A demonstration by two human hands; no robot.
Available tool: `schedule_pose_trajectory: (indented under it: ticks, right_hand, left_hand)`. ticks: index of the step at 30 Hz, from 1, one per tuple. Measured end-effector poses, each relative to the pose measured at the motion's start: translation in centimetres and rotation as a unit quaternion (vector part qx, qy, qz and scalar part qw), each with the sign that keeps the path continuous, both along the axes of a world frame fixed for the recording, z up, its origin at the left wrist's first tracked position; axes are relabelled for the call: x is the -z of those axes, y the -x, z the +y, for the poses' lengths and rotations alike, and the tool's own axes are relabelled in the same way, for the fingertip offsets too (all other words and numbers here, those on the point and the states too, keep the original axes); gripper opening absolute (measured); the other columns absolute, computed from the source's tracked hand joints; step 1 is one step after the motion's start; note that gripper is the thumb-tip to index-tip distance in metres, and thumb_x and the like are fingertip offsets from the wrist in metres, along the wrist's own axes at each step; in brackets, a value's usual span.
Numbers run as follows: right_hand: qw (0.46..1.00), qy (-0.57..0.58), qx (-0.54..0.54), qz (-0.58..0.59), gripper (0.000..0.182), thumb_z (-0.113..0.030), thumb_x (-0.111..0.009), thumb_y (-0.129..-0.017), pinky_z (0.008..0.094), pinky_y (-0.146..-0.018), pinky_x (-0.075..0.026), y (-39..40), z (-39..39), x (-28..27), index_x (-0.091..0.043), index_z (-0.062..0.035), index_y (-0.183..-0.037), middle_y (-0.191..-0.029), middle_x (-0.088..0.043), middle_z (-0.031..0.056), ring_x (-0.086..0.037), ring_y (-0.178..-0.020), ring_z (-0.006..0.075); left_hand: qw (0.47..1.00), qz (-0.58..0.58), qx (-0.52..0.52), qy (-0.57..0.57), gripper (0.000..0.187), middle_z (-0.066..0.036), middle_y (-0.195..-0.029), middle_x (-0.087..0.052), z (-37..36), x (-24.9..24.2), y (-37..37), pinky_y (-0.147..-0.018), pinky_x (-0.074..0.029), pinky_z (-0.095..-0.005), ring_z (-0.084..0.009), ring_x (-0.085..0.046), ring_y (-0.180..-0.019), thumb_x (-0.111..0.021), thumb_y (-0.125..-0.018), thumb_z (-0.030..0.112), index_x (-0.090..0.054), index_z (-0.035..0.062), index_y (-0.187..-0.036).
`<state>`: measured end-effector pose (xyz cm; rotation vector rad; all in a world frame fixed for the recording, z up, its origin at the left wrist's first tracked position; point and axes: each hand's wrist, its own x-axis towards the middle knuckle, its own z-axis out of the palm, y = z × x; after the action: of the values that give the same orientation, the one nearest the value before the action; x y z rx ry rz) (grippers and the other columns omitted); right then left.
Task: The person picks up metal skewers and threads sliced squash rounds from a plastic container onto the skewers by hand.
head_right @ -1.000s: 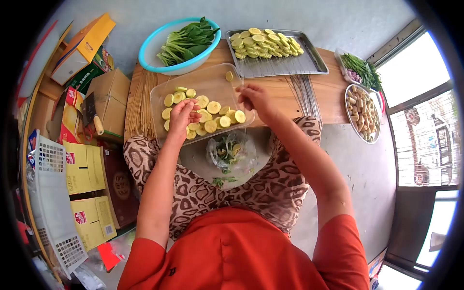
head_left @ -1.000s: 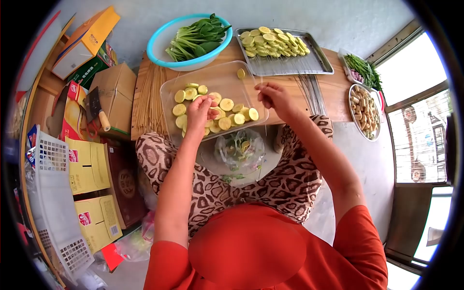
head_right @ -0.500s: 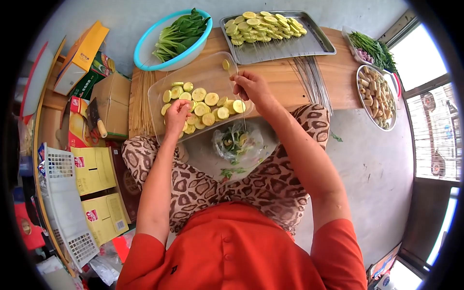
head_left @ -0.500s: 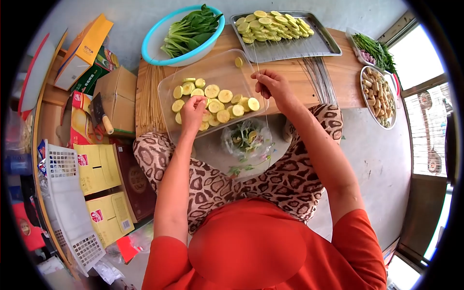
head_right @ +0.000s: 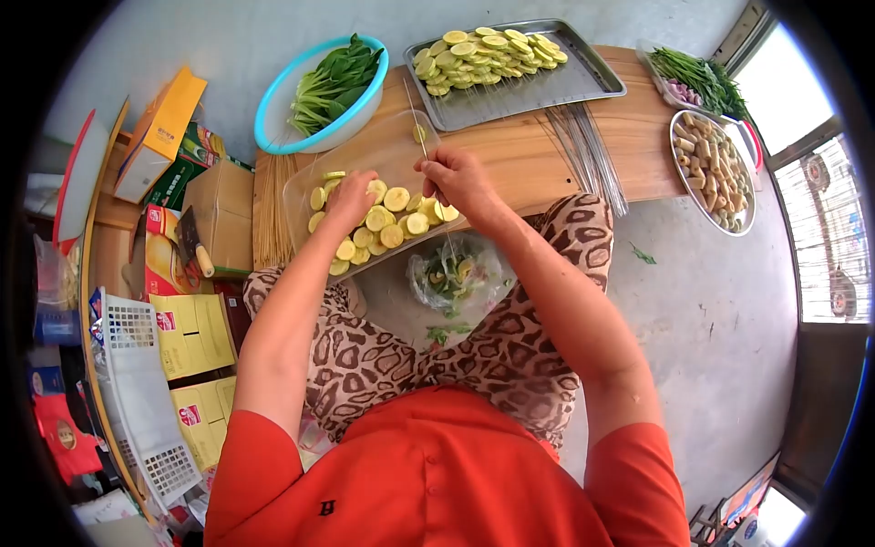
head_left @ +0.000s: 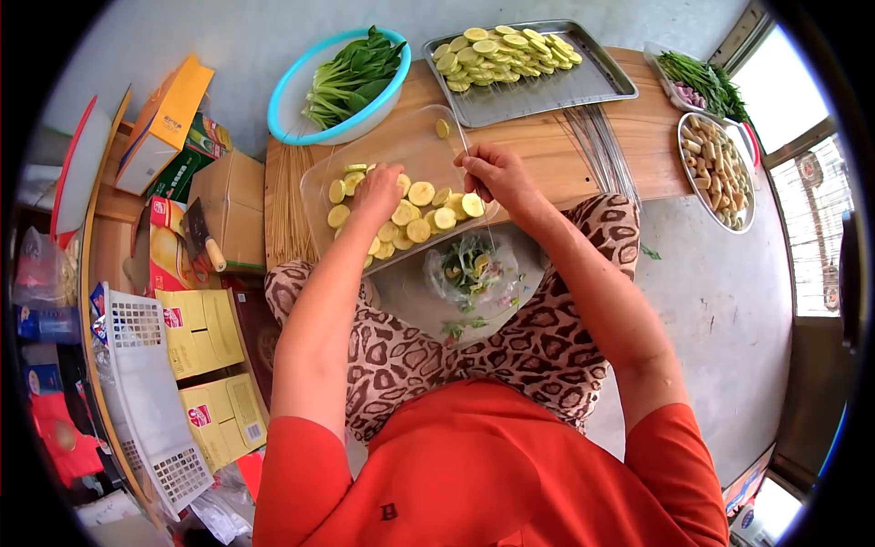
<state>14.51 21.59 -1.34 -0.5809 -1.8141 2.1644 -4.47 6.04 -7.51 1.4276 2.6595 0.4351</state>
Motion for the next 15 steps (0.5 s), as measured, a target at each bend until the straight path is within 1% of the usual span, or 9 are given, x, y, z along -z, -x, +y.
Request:
schedule_pose_trajectory:
  ticks: [1, 2, 3, 5, 6, 9, 13, 15]
  right_hand:
    - [1.0, 0.0, 0.003, -0.004, 0.018, -0.016, -0.052, -0.093, 0.0192, -0.046, -0.035, 0.0, 0.0, 0.1, -0.062, -0.0025, -0.097, -0.064, -0.056, 0.0004, -0.044, -0.049, 0.0051]
    - [1.0, -0.001, 0.003, -0.003, 0.017, -0.016, -0.052, -0.093, 0.0192, -0.045, -0.035, 0.0, 0.0, 0.4, -0.062, -0.0028, -0.097, -0.064, -0.057, 0.0005, -0.044, -0.048, 0.005]
    - [1.0, -0.002, 0.005, -0.002, 0.017, -0.016, -0.052, -0.093, 0.0192, -0.045, -0.035, 0.0, 0.1, 0.5, -0.062, -0.0028, -0.097, -0.064, -0.057, 0.0005, -0.044, -0.048, 0.005]
    - [1.0, -0.005, 0.006, 0.001, 0.016, -0.014, -0.05, -0.092, 0.0208, -0.043, -0.035, 0.0, 0.2, 0.6, -0.06, -0.0019, -0.094, -0.061, -0.058, 0.0026, -0.045, -0.047, 0.0061]
    - [1.0, -0.003, 0.007, 0.0, 0.016, -0.014, -0.05, -0.091, 0.0207, -0.043, -0.036, -0.1, 0.2, 0.7, -0.061, -0.0022, -0.093, -0.061, -0.058, 0.0023, -0.045, -0.047, 0.0059]
    - [1.0, -0.019, 0.012, 0.002, 0.017, -0.014, -0.05, -0.091, 0.0204, -0.044, -0.036, 0.1, 0.2, 0.8, -0.061, -0.002, -0.093, -0.061, -0.058, 0.0022, -0.047, -0.048, 0.0059]
    - [0.999, -0.04, 0.018, -0.008, 0.017, -0.015, -0.052, -0.09, 0.0216, -0.044, -0.037, 0.3, -0.2, 1.2, -0.062, -0.0025, -0.092, -0.06, -0.058, 0.0019, -0.047, -0.048, 0.0063]
    - [0.999, -0.043, 0.016, 0.002, 0.016, -0.015, -0.052, -0.089, 0.0226, -0.045, -0.037, 0.4, -0.4, 1.4, -0.062, -0.0029, -0.089, -0.059, -0.059, 0.0018, -0.048, -0.048, 0.0067]
  left_hand:
    - [0.999, 0.028, 0.005, 0.029, 0.031, -0.015, -0.109, -0.057, 0.3, 0.6, -0.1, -0.084, -0.047, -0.0429, -0.0329, -0.055, -0.103, -0.061, -0.079, 0.013, -0.059, 0.0095, -0.11]
    - [0.998, 0.028, -0.001, 0.056, 0.035, -0.015, -0.113, -0.054, 0.5, 1.3, 0.1, -0.088, -0.045, -0.0433, -0.0331, -0.053, -0.107, -0.059, -0.079, 0.01, -0.057, 0.0099, -0.114]
    - [0.998, 0.029, 0.001, 0.055, 0.035, -0.015, -0.113, -0.054, 0.6, 1.6, 0.1, -0.088, -0.045, -0.0433, -0.0331, -0.053, -0.107, -0.059, -0.079, 0.01, -0.057, 0.0099, -0.114]
    - [0.992, 0.022, -0.023, 0.124, 0.047, -0.016, -0.123, -0.048, 0.8, 2.1, 0.2, -0.092, -0.043, -0.044, -0.0348, -0.048, -0.114, -0.062, -0.079, 0.012, -0.051, 0.0111, -0.124]
    - [0.992, 0.014, -0.035, 0.122, 0.051, -0.016, -0.126, -0.046, 0.8, 2.3, 0.2, -0.094, -0.042, -0.0435, -0.0347, -0.046, -0.116, -0.064, -0.078, 0.012, -0.049, 0.0118, -0.127]
    - [0.99, 0.007, -0.029, 0.135, 0.054, -0.016, -0.126, -0.047, 1.1, 2.3, 0.7, -0.095, -0.041, -0.0438, -0.0345, -0.046, -0.116, -0.066, -0.077, 0.013, -0.049, 0.0117, -0.128]
    - [0.992, 0.016, -0.033, 0.124, 0.055, -0.016, -0.125, -0.049, 1.2, 1.7, 0.6, -0.096, -0.041, -0.0436, -0.0337, -0.046, -0.117, -0.068, -0.076, 0.016, -0.05, 0.0116, -0.127]
    - [0.992, -0.013, -0.034, 0.12, 0.053, -0.015, -0.125, -0.05, 1.4, 1.7, 0.8, -0.096, -0.04, -0.0427, -0.0328, -0.045, -0.119, -0.07, -0.075, 0.017, -0.053, 0.0121, -0.125]
